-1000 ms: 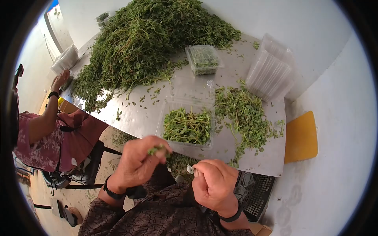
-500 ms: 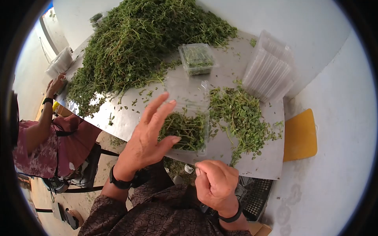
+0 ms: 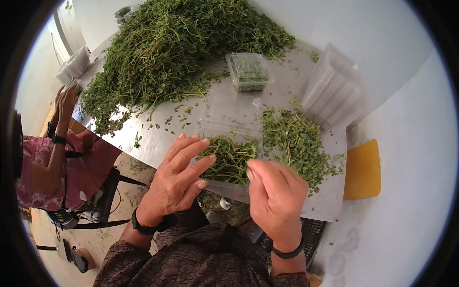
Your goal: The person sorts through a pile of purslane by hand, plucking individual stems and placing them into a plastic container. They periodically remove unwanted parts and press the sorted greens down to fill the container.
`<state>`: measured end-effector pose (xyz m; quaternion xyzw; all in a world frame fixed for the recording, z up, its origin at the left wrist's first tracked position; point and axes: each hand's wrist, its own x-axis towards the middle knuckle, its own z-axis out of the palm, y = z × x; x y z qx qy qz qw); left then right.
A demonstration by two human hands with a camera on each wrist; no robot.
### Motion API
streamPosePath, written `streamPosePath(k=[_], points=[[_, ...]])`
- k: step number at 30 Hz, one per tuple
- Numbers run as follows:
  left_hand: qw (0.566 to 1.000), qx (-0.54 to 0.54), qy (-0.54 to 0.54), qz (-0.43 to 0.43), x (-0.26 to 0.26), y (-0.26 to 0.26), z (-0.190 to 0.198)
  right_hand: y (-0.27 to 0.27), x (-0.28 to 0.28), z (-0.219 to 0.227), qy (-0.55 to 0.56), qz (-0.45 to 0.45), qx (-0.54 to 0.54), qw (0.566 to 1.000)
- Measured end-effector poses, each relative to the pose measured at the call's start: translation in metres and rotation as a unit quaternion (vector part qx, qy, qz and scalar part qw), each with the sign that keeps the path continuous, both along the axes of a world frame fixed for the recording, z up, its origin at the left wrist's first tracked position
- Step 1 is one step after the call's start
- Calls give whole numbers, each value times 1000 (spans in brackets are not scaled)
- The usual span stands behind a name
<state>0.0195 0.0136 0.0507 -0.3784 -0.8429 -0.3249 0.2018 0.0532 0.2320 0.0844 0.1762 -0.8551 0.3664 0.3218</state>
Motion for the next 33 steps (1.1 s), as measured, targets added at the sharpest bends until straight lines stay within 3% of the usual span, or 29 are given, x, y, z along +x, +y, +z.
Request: streamPosePath(k=[6, 15, 21, 31, 33], points=[[998, -59, -8, 8, -5, 6, -5, -9, -31, 10, 12, -24, 137, 990], [998, -47, -29, -8, -9, 8, -8, -9, -32, -2, -76, 64, 118, 988], [998, -46, -29, -17, -9, 7, -6, -16, -37, -5, -57, 44, 219, 973], [998, -36, -42, -15, -9, 7, -10, -17, -35, -5, -100, -3, 263, 959], [998, -33, -42, -14, -9, 7, -9, -19, -35, 0, -27, -11, 245, 969]])
